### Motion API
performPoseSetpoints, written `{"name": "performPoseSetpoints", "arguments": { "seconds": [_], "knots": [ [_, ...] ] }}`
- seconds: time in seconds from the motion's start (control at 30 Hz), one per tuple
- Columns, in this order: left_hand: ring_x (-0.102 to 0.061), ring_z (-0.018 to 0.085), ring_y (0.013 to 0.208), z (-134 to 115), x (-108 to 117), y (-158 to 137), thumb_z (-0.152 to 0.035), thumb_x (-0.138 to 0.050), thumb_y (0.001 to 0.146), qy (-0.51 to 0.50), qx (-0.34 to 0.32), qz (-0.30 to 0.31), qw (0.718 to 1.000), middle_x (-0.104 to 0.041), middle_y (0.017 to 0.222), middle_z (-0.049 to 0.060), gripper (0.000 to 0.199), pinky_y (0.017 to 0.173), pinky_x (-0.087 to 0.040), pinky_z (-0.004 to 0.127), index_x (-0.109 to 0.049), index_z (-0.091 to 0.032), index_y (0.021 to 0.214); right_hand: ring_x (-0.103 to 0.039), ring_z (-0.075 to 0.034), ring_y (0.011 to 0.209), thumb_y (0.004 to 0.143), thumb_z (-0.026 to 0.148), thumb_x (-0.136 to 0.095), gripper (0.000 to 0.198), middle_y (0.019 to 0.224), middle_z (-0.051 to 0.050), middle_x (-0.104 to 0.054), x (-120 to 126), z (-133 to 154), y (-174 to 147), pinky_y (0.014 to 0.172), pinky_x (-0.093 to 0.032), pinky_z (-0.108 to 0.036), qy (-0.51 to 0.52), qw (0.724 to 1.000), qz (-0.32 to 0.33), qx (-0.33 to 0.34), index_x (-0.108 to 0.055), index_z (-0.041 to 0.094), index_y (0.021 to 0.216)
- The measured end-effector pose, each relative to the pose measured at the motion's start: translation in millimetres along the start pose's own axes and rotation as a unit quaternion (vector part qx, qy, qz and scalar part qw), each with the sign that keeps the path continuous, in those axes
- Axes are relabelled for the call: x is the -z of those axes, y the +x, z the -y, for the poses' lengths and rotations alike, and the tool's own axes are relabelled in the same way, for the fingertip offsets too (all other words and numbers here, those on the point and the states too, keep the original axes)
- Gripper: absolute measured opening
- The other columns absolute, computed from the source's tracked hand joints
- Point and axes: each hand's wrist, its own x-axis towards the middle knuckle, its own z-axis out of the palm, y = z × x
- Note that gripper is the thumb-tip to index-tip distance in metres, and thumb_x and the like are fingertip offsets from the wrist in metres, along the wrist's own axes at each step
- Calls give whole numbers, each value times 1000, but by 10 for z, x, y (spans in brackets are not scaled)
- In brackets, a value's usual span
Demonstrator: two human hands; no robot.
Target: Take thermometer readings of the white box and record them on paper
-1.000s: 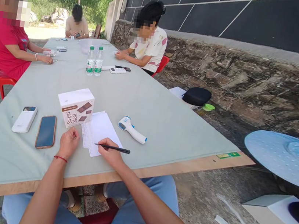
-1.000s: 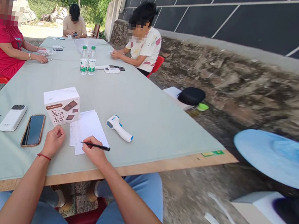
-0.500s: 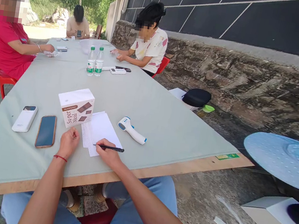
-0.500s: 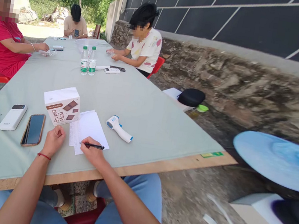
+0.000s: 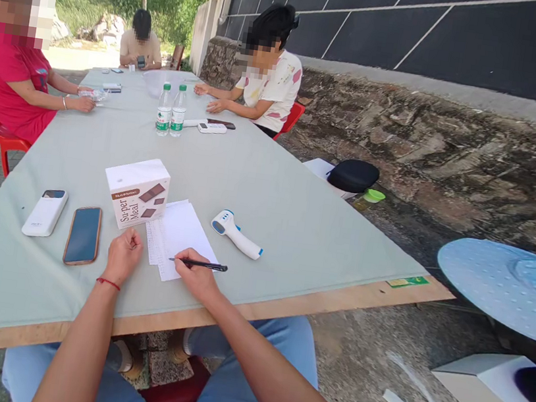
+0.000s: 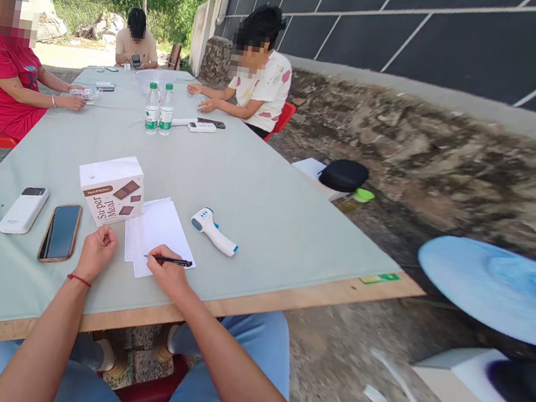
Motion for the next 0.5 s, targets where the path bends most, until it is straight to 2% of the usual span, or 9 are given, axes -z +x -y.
{"name": "performPoseSetpoints", "arguments": {
  "seconds": [0.5],
  "knots": [
    [-39,12,52,0,-2,-1,-15,-48,71,-5,-2,-7,1000,-43,54,-6,13,53,-30,24,-42,-22,62,-52,-16,58,71,32,-49,12,60,2,-58,-9,-23,-5,58,-41,-29,-20,1000,-2,11,-56,23,66]
  ]
}}
